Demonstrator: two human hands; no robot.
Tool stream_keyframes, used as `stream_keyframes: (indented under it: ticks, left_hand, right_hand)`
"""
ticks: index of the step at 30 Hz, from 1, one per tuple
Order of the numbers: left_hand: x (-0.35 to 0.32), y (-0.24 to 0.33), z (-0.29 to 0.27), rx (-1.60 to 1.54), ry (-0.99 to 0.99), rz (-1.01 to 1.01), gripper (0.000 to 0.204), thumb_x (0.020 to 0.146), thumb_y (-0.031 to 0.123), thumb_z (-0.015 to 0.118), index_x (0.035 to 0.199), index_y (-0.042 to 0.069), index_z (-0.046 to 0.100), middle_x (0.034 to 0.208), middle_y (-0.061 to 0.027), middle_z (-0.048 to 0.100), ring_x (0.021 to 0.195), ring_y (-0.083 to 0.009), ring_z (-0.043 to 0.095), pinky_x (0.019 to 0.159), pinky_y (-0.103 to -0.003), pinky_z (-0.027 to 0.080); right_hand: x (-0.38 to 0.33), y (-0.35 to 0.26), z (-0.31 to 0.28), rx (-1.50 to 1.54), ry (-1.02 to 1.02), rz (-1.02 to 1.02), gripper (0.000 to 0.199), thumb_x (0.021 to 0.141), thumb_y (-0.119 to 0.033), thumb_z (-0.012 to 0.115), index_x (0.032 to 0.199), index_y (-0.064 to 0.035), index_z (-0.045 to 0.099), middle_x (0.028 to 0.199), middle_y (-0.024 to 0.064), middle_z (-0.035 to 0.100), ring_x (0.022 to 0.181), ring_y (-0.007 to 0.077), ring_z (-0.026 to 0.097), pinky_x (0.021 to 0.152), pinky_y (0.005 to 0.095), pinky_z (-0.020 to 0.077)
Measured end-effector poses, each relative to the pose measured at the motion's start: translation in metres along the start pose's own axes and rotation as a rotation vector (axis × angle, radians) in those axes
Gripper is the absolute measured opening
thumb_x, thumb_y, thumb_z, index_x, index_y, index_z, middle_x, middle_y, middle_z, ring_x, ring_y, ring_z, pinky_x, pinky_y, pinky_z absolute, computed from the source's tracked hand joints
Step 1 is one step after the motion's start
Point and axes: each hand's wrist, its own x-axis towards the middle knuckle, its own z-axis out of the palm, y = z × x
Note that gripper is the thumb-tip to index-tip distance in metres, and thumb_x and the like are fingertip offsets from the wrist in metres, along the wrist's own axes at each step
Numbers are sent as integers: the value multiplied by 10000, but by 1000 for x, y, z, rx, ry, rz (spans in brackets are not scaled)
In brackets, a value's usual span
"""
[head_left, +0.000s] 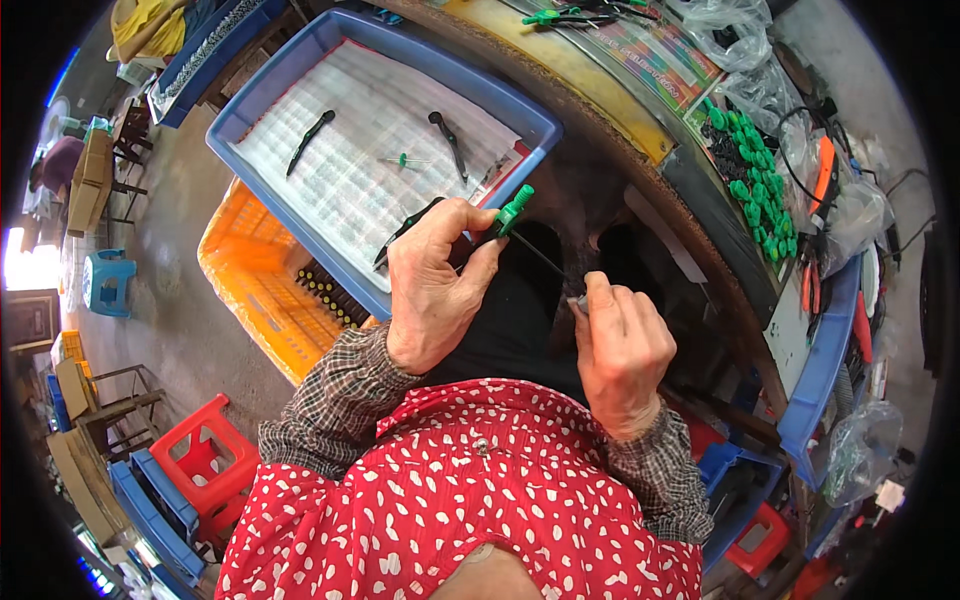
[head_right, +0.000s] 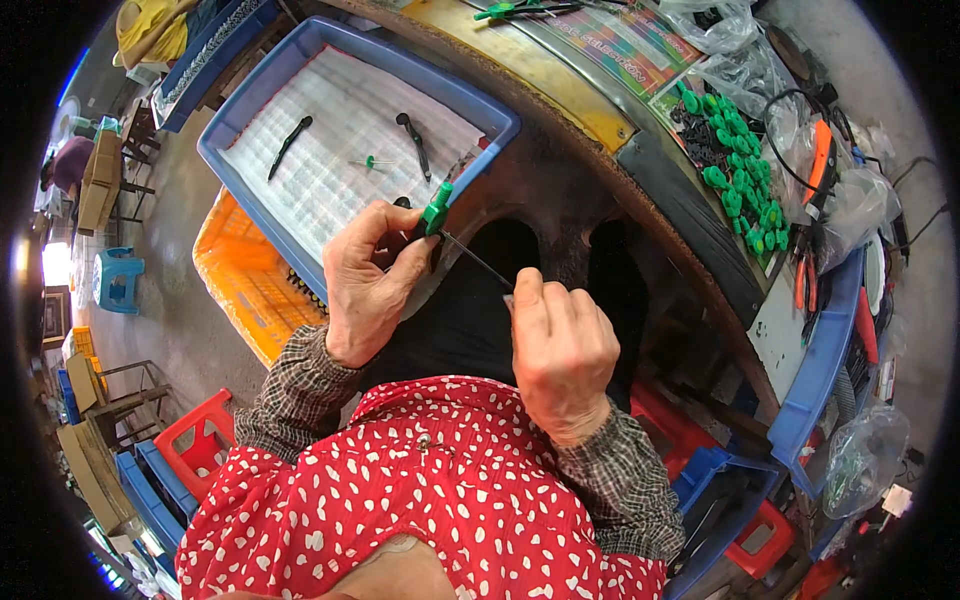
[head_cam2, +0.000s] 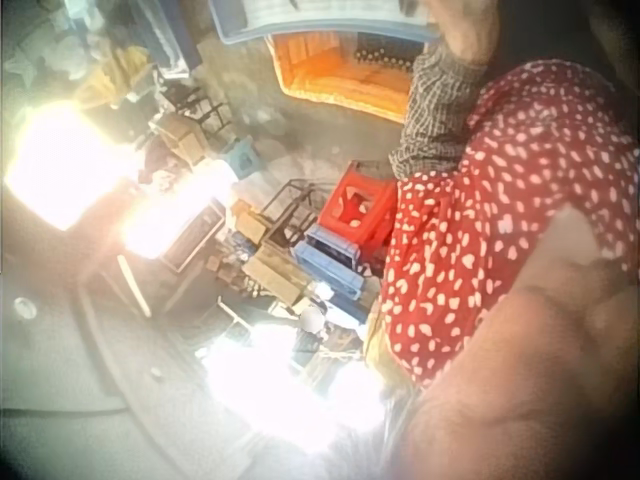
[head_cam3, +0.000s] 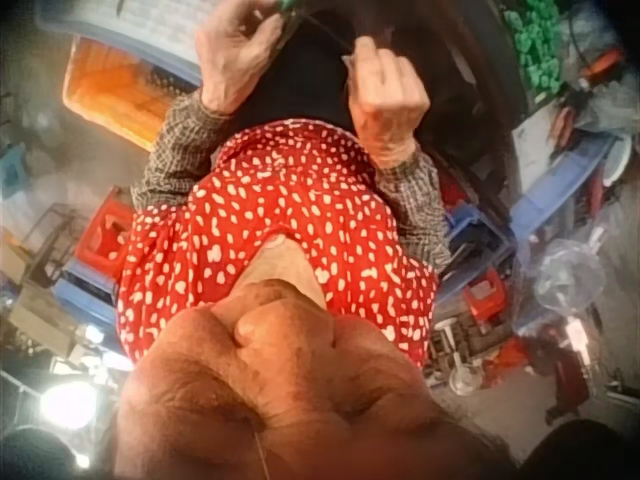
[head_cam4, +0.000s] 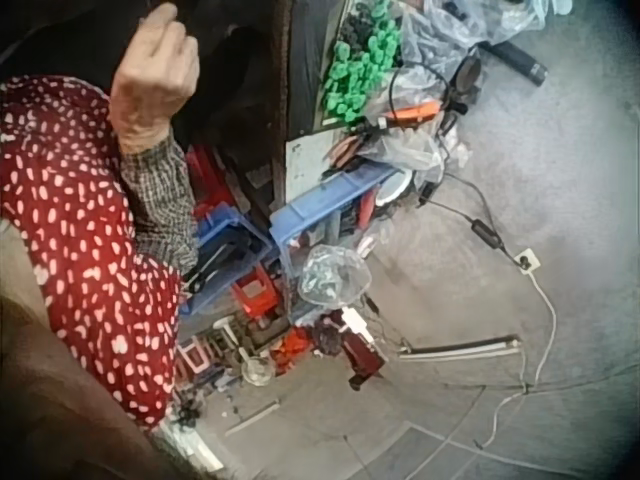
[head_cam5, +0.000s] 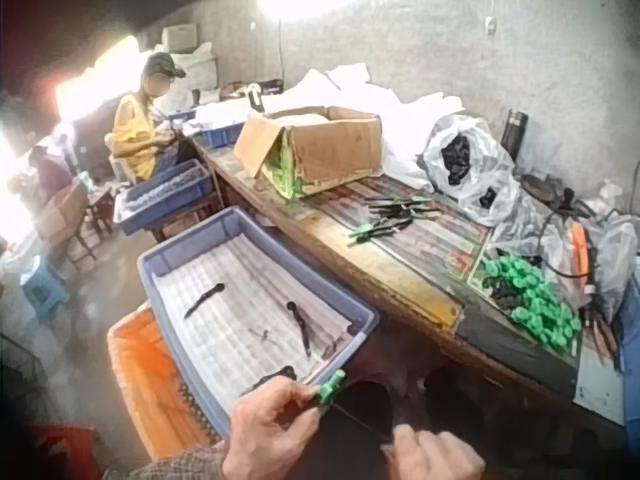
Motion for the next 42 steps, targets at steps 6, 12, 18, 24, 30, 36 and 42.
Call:
stream_keyframes:
  ticks: [6, 12, 18, 24, 30, 36, 42]
  left_hand:
    - [-3, 0, -2, 52, 7, 47, 160, 757, -20, 695, 897, -10, 616, 764, -91, 617, 600, -139, 556, 560, -270, 438]
    - [-3, -3, 1, -2, 19, 84, 165, 755, -18, 696, 899, -11, 617, 771, -95, 619, 603, -148, 558, 563, -272, 440]
    - [1, -1, 1, 78, 18, 18, 122, 814, -22, 676, 934, -12, 652, 730, 25, 580, 629, -16, 497, 551, -187, 399]
    - [0, -1, -2, 35, 11, 43, 125, 810, -15, 682, 930, -6, 649, 727, 24, 577, 620, -17, 491, 543, -187, 390]
    - [-1, -3, 0, 43, 26, 49, 157, 752, -13, 697, 888, -9, 616, 759, -103, 619, 593, -160, 565, 562, -280, 447]
    - [2, -9, 0, 31, 44, 24, 127, 804, -11, 683, 925, -13, 645, 707, 20, 555, 605, -27, 471, 536, -198, 378]
    - [-3, -7, -2, 55, 19, 33, 145, 769, 2, 695, 888, -11, 614, 753, -89, 611, 593, -134, 557, 554, -274, 439]
  right_hand:
    - [7, -6, -10, 228, -178, 197, 316, 739, -61, 718, 1037, -6, 630, 834, 111, 548, 712, 271, 564, 634, 363, 467]
    - [5, 5, -17, 438, -260, 256, 236, 783, -45, 694, 994, 9, 606, 809, 130, 556, 665, 298, 576, 601, 376, 466]
    - [5, 1, -1, -68, 1, -64, 242, 783, -53, 679, 1015, 0, 633, 702, 52, 475, 594, 199, 492, 530, 323, 409]
    - [12, 2, -16, 636, -281, 374, 286, 774, -83, 720, 1034, -8, 629, 810, 118, 556, 686, 283, 574, 609, 377, 451]
    - [8, 1, -11, 431, -283, 238, 227, 801, -75, 696, 998, 7, 619, 792, 115, 557, 681, 261, 587, 566, 357, 469]
    - [6, -6, 1, -37, -47, 19, 322, 778, -65, 709, 1077, 1, 611, 759, 95, 535, 695, 263, 587, 567, 359, 473]
    - [10, 4, -13, 572, -359, 313, 257, 782, -77, 718, 984, 20, 592, 816, 140, 547, 715, 305, 574, 628, 387, 461]
